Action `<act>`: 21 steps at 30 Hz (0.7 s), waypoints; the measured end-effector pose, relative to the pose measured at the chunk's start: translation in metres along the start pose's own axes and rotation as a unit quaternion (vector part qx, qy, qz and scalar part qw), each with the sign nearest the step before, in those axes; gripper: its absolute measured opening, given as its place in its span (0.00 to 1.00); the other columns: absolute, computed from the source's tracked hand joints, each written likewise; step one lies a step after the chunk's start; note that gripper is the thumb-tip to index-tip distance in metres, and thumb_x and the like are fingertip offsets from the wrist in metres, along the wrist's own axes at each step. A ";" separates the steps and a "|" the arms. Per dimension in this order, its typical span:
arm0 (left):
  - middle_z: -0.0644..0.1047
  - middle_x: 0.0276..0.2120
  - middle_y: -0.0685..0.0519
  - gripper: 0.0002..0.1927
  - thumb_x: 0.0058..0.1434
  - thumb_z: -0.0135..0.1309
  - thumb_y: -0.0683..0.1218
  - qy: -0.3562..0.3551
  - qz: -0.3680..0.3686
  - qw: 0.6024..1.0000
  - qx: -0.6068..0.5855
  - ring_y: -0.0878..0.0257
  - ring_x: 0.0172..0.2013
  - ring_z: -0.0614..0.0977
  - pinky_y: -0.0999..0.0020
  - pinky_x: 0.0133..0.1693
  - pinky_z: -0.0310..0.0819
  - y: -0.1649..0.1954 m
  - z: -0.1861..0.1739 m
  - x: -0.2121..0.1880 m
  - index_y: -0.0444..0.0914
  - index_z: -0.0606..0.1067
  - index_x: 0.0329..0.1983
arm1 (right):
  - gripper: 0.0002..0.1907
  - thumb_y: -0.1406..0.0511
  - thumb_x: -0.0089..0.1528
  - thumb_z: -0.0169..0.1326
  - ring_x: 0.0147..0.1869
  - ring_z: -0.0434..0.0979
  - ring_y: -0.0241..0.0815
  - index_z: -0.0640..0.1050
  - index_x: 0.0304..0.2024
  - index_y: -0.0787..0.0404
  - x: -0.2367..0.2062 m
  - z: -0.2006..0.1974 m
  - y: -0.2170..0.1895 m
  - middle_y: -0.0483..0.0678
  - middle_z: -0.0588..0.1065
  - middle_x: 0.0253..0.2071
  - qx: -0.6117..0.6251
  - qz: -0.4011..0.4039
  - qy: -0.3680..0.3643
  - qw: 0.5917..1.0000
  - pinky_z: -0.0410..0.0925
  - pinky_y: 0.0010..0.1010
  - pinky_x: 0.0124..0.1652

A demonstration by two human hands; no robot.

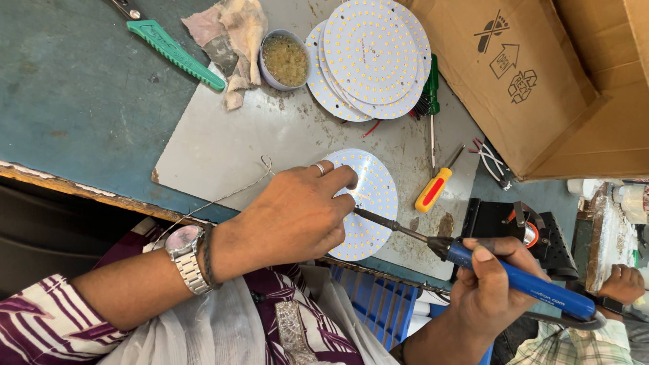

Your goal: The person separates a stack of circular LED modules and places them on the workbench. They then use a soldering iron and solder wire to attach wires to the contact points on each module, working one at a time.

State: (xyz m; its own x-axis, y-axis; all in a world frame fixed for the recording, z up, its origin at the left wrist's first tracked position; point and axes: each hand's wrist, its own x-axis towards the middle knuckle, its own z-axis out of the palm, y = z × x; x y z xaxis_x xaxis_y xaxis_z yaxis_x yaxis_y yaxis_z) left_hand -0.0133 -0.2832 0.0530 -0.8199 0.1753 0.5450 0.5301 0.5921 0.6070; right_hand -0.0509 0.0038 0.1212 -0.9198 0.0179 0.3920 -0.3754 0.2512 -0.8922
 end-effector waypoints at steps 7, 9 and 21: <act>0.76 0.42 0.46 0.08 0.48 0.59 0.45 -0.004 0.006 1.000 0.011 0.51 0.40 0.80 0.57 0.38 0.76 -0.001 0.003 0.004 0.35 0.79 0.29 | 0.05 0.73 0.59 0.53 0.17 0.61 0.29 0.73 0.29 0.71 0.001 0.003 -0.001 0.54 0.75 0.27 -0.001 0.005 0.009 1.000 0.55 0.17 0.20; 0.76 0.42 0.47 0.08 0.48 0.58 0.44 0.006 0.009 1.000 0.013 0.51 0.41 0.80 0.57 0.38 0.76 -0.001 0.002 0.004 0.35 0.79 0.29 | 0.04 0.73 0.59 0.53 0.16 0.61 0.29 0.73 0.30 0.71 0.001 0.004 -0.001 0.54 0.75 0.27 0.001 0.005 0.012 1.000 0.56 0.18 0.21; 0.79 0.48 0.47 0.09 0.61 0.55 0.47 -0.074 -0.065 0.987 -0.125 0.50 0.34 0.81 0.55 0.36 0.75 0.018 -0.017 -0.041 0.36 0.75 0.37 | 0.05 0.73 0.60 0.52 0.18 0.59 0.29 0.74 0.31 0.74 0.000 -0.008 0.006 0.55 0.74 0.28 0.032 -0.022 0.030 0.999 0.54 0.17 0.22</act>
State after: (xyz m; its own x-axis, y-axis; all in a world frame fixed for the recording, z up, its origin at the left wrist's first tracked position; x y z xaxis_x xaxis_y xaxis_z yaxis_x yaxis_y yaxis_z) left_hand 0.0337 -0.2927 0.0517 -0.8977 0.2344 0.3730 0.4392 0.4086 0.8001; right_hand -0.0523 0.0128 0.1177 -0.8947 0.0668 0.4416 -0.4230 0.1901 -0.8859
